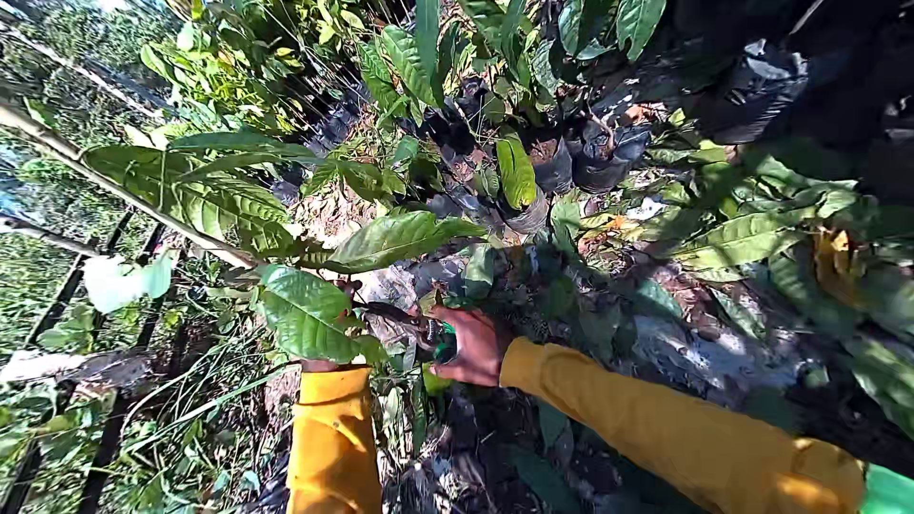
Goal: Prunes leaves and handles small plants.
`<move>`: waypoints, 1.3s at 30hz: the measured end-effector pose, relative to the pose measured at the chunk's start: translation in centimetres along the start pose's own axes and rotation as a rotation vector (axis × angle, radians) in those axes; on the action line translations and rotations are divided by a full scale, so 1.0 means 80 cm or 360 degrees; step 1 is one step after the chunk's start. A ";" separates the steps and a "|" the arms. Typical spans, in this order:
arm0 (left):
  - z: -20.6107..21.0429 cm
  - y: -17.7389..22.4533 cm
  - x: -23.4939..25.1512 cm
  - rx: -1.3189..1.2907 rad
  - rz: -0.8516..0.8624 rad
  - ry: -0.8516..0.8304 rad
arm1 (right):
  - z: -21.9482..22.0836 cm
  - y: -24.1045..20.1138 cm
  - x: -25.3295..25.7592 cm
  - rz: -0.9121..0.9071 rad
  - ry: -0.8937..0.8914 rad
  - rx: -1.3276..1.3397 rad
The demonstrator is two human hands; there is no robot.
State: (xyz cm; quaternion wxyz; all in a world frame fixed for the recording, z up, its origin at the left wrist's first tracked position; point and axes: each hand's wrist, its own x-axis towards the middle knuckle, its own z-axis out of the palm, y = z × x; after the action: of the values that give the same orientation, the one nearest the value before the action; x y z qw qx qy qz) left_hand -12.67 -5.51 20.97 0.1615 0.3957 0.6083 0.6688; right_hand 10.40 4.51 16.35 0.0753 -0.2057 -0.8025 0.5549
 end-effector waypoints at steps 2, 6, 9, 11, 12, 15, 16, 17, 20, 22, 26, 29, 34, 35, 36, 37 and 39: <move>0.026 0.026 -0.005 0.0068 -0.0186 0.0267 | -0.002 -0.007 0.005 0.0044 0.0002 -0.0055; 0.024 0.016 -0.008 0.0105 -0.0054 0.0214 | -0.003 -0.010 0.009 0.0053 0.0062 -0.0129; 0.026 0.013 -0.010 0.0102 -0.0071 0.0228 | 0.007 0.007 0.011 -0.0033 0.0212 0.0052; 0.037 0.016 -0.012 -0.0019 -0.0111 0.0286 | 0.011 0.016 0.007 -0.0030 0.0300 0.0275; 0.046 0.021 -0.016 -0.0079 -0.0143 0.0361 | 0.012 0.019 0.004 0.0000 0.0323 0.0413; 0.061 0.029 -0.023 -0.0314 -0.0287 0.0585 | 0.007 0.028 -0.011 -0.0005 0.0269 0.0743; 0.059 0.026 -0.025 -0.0403 -0.0314 0.0602 | 0.005 0.032 -0.016 -0.0054 0.0216 0.0734; 0.058 0.023 -0.027 -0.0496 -0.0329 0.0619 | 0.002 0.032 -0.021 -0.0098 0.0160 0.0665; 0.054 0.009 -0.031 -0.0693 -0.0356 0.0702 | 0.000 0.019 -0.032 -0.0113 0.0025 0.0419; 0.052 0.007 -0.032 -0.0663 -0.0396 0.0776 | 0.004 0.000 -0.032 -0.0072 -0.0011 0.0349; 0.048 0.015 -0.040 -0.0194 -0.0557 0.0865 | 0.009 -0.039 -0.016 0.0041 -0.0056 0.0249; 0.044 0.020 -0.047 0.0002 -0.0597 0.0837 | 0.016 -0.055 -0.006 0.0114 -0.0064 0.0171; 0.042 0.018 -0.058 -0.0033 -0.0491 0.0821 | 0.036 -0.065 -0.005 0.0167 0.0069 0.0178; 0.044 0.020 -0.059 -0.0059 -0.0512 0.0818 | 0.039 -0.066 -0.005 0.0166 0.0101 0.0195; 0.046 0.022 -0.060 -0.0075 -0.0531 0.0817 | 0.041 -0.067 -0.003 0.0166 0.0143 0.0202; 0.047 0.024 -0.061 -0.0081 -0.0537 0.0817 | 0.042 -0.069 -0.001 0.0165 0.0173 0.0223; 0.050 0.025 -0.063 -0.0079 -0.0524 0.0808 | 0.043 -0.074 0.001 0.0139 0.0231 0.0278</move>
State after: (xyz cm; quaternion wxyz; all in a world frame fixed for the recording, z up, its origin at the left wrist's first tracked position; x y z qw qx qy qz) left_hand -6.03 -6.68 20.99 0.1202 0.1078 0.6687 0.7258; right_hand 7.69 -0.20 20.56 0.1265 -0.2728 -0.7339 0.6091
